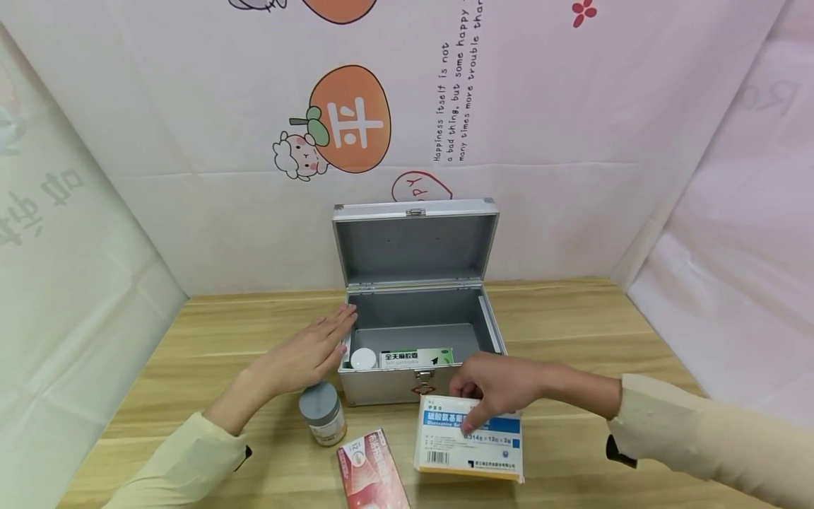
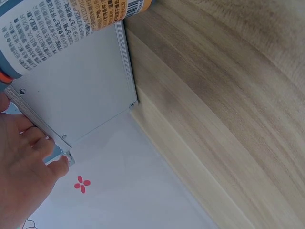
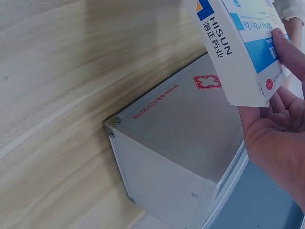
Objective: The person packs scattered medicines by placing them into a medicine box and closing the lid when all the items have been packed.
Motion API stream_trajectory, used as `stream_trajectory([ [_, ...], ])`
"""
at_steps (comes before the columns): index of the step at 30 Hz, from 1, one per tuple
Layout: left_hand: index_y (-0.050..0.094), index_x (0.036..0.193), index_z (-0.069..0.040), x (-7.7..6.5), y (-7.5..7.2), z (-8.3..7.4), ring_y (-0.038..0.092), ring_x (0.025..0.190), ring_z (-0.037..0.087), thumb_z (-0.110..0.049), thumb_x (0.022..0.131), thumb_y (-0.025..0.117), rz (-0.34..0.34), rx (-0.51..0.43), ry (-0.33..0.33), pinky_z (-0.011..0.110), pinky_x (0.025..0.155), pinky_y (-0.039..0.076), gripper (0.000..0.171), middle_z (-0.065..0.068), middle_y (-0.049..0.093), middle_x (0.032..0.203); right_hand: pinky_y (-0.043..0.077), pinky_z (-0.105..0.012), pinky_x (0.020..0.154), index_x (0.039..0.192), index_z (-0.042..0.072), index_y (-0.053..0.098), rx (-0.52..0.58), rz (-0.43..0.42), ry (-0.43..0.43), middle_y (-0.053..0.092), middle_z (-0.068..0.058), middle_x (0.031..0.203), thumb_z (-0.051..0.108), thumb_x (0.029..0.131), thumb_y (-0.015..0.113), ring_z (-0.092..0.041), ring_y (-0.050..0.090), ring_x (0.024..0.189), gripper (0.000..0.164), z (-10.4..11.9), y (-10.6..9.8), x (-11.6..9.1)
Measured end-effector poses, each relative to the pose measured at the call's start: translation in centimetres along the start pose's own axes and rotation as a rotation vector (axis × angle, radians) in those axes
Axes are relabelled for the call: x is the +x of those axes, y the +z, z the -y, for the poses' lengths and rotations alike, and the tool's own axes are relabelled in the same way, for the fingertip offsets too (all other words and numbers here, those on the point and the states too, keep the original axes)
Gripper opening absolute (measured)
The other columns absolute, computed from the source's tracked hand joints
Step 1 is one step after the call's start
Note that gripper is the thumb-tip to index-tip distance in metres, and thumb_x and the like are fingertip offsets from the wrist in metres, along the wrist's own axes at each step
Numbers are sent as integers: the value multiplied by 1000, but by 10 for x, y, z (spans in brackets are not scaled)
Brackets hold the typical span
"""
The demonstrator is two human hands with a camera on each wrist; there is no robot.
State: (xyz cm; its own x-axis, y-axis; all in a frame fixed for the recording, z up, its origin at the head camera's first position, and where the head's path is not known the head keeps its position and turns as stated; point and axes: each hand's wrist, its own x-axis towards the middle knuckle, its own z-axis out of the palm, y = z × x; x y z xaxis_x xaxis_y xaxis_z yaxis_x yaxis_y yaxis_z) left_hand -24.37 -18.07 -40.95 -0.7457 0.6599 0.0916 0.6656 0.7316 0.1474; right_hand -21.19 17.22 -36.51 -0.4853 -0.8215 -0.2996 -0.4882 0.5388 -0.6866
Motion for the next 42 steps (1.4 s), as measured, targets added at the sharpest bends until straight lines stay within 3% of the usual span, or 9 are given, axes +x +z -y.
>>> stream_trajectory([
  [16, 25, 157, 1, 1, 1, 1, 19, 154, 32, -30, 107, 39, -8, 3, 11, 53, 123, 26, 60, 15, 19, 166, 58, -19, 63, 92, 18, 71, 31, -25, 11, 72, 14, 83, 20, 84, 80, 0, 67, 69, 12, 7, -14, -7],
  [22, 24, 157, -1, 1, 0, 0, 18, 155, 30, -31, 107, 38, 3, -1, 4, 51, 124, 25, 60, 14, 19, 167, 56, -19, 58, 92, 18, 72, 40, -39, 15, 72, 12, 81, 18, 84, 80, -2, 67, 67, 11, 9, -19, -7],
  [42, 25, 157, -2, 0, 0, 0, 19, 154, 30, -30, 107, 39, -9, -1, 5, 51, 123, 25, 59, 14, 20, 166, 58, -20, 62, 93, 15, 73, -24, -70, 15, 73, 9, 82, 21, 85, 79, -2, 67, 66, 12, 19, -38, -5],
])
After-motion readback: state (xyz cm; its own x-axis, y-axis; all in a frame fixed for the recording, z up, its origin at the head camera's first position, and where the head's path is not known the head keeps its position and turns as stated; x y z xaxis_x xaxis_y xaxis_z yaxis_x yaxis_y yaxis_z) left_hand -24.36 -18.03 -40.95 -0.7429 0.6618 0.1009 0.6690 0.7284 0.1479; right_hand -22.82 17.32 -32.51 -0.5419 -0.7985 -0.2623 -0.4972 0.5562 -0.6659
